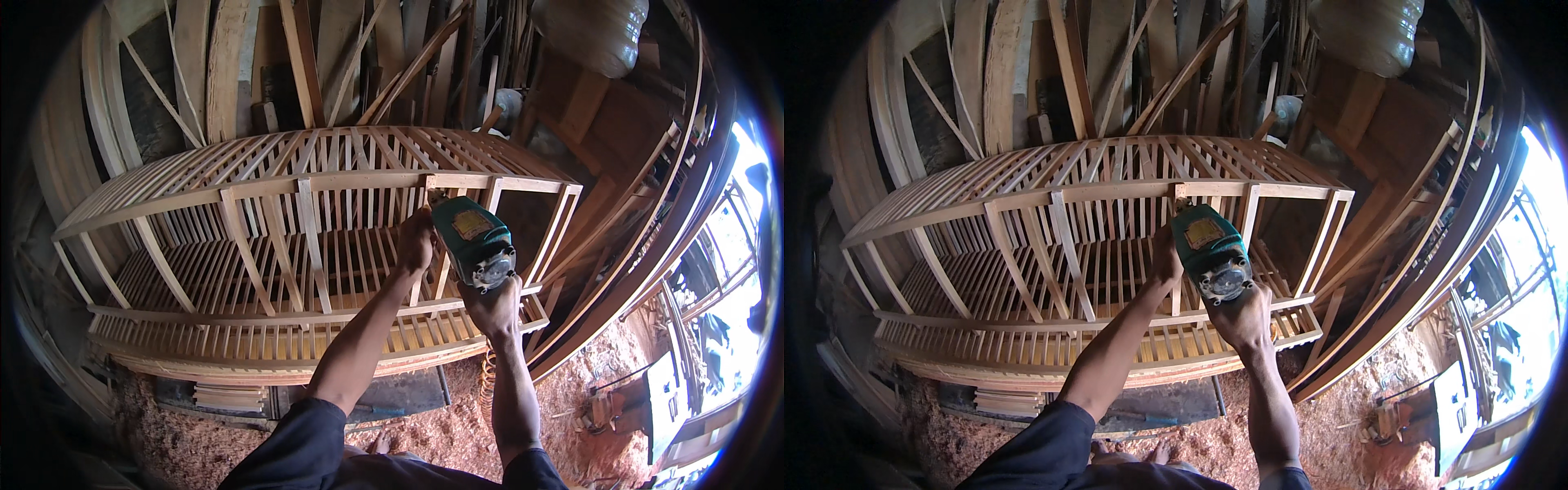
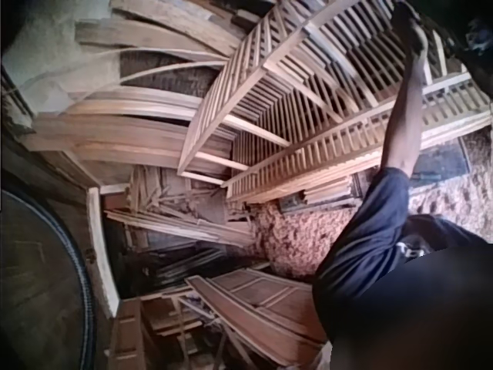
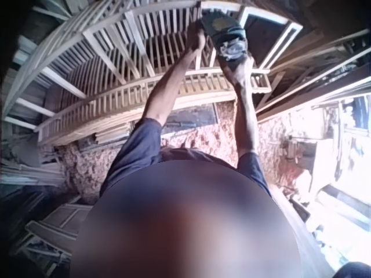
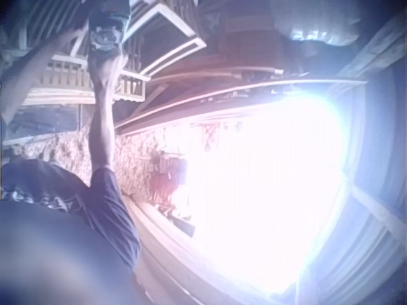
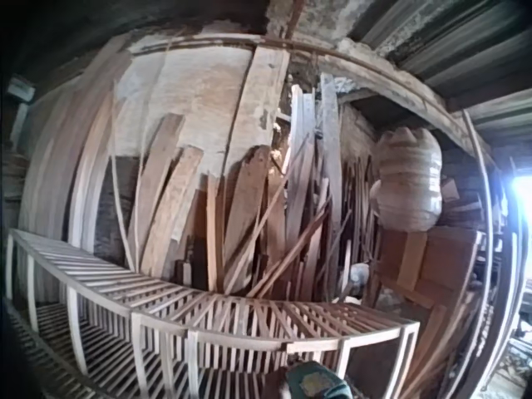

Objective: The person assembles a curved wooden frame by placing thin wooden slats into position and securing them with a pneumatic nail gun. The person repeatedly aligns each slat and fastens it to the structure, working along the curve of the frame.

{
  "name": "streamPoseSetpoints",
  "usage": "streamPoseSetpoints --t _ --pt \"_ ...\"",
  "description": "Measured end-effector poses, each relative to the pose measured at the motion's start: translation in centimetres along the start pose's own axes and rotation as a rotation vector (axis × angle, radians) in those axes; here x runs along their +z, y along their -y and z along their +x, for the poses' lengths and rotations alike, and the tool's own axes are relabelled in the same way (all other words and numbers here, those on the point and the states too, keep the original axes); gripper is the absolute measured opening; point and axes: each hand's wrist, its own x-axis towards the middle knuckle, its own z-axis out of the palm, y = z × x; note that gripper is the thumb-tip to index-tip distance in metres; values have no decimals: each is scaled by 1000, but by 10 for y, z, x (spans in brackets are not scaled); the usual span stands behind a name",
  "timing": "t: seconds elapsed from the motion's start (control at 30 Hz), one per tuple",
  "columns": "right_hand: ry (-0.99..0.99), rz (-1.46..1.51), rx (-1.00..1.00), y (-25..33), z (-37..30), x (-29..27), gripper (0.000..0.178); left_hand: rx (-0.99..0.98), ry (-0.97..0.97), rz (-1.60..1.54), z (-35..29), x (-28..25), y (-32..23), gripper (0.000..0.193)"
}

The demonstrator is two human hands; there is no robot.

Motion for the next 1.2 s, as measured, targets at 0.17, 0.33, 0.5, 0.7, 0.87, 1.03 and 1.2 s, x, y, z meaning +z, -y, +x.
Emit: streamPoseSetpoints --t 0.17,0.33,0.5,0.7,0.87,1.03,1.2 --pt "-60 39 -15 -4 3 10 22 87 -13 48 1 -1 4 29" --pt "-43 40 -17 -2 4 7 20 73 -23 57 0 -2 4 27" --pt "-55 55 -38 0 4 7 19 117 -26 54 0 0 4 29" --pt "-106 55 -49 -8 -14 2 19 60 -3 -34 -1 1 -5 31" --pt "-136 86 113 -18 -74 -13 37 -217 110 -98 2 -7 -9 41" --pt "-74 113 385 -19 -148 -31 47 229 -263 530 -1 14 3 65" --pt "-160 243 527 -15 -191 -41 47 38 -66 144 1 6 -1 52"
